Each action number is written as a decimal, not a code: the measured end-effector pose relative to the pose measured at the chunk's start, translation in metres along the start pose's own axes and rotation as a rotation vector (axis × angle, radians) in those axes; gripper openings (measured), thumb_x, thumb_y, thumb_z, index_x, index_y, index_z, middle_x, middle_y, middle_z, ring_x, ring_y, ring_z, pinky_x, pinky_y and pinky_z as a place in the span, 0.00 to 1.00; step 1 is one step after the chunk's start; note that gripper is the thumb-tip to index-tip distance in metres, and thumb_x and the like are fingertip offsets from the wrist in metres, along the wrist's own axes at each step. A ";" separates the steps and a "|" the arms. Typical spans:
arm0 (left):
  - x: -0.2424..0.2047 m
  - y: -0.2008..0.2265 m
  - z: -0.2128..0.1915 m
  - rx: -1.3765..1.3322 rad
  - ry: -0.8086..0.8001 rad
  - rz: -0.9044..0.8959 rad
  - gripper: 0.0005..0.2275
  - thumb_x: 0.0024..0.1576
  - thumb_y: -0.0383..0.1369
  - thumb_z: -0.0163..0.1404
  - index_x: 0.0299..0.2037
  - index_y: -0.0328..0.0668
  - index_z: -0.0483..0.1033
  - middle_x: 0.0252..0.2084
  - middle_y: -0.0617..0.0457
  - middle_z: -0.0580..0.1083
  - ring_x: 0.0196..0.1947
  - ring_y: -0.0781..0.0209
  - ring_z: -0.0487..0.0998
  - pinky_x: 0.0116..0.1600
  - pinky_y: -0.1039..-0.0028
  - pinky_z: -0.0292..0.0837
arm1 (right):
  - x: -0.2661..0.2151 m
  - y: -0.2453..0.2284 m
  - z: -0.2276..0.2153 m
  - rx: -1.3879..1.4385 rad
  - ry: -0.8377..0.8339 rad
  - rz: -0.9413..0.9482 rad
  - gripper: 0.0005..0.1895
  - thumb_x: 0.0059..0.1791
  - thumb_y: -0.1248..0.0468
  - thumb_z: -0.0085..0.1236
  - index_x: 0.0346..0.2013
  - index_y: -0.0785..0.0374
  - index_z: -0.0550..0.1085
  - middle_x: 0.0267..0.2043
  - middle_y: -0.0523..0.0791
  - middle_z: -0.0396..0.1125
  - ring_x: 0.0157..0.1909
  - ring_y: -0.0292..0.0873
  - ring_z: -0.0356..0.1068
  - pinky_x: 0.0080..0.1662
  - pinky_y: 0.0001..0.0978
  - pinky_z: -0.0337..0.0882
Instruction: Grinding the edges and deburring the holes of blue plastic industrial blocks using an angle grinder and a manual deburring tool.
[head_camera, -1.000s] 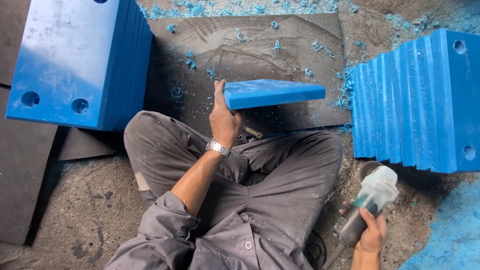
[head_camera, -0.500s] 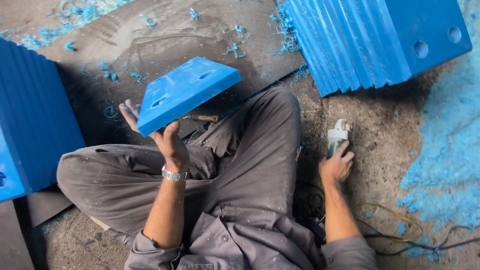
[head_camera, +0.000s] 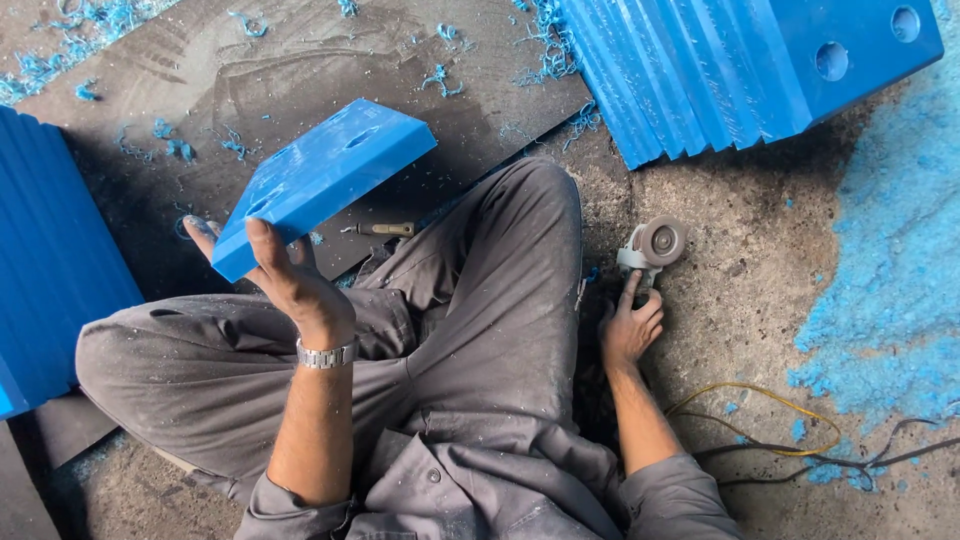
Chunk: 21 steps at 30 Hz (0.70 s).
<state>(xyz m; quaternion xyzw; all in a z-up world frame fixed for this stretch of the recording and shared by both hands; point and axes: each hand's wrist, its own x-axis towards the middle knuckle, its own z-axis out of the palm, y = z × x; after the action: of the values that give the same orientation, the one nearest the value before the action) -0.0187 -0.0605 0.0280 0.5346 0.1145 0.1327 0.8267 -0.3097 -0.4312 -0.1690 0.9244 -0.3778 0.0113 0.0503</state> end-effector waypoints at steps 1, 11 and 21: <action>0.001 0.006 0.004 -0.002 0.003 0.000 0.47 0.63 0.54 0.55 0.80 0.56 0.29 0.78 0.43 0.52 0.76 0.44 0.61 0.78 0.44 0.58 | 0.001 -0.007 -0.015 -0.002 0.001 -0.003 0.51 0.47 0.57 0.67 0.80 0.43 0.50 0.68 0.59 0.51 0.62 0.63 0.57 0.56 0.59 0.62; 0.008 0.045 0.005 -0.219 0.148 -0.392 0.31 0.55 0.45 0.59 0.64 0.48 0.56 0.57 0.49 0.65 0.57 0.52 0.73 0.57 0.53 0.77 | 0.064 -0.147 -0.162 0.794 0.211 -0.228 0.16 0.53 0.60 0.63 0.51 0.66 0.74 0.54 0.53 0.66 0.58 0.57 0.65 0.60 0.46 0.66; 0.032 0.000 -0.066 -0.170 0.272 -0.252 0.37 0.54 0.43 0.61 0.69 0.37 0.56 0.65 0.41 0.66 0.64 0.48 0.69 0.64 0.54 0.70 | 0.074 -0.376 -0.078 0.264 -0.368 -0.943 0.18 0.46 0.57 0.59 0.48 0.61 0.74 0.50 0.55 0.66 0.50 0.59 0.68 0.46 0.53 0.71</action>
<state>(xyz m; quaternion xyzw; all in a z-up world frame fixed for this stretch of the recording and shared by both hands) -0.0102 0.0069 -0.0001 0.4217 0.2793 0.1083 0.8559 0.0071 -0.2078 -0.1185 0.9793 0.0817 -0.1275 -0.1343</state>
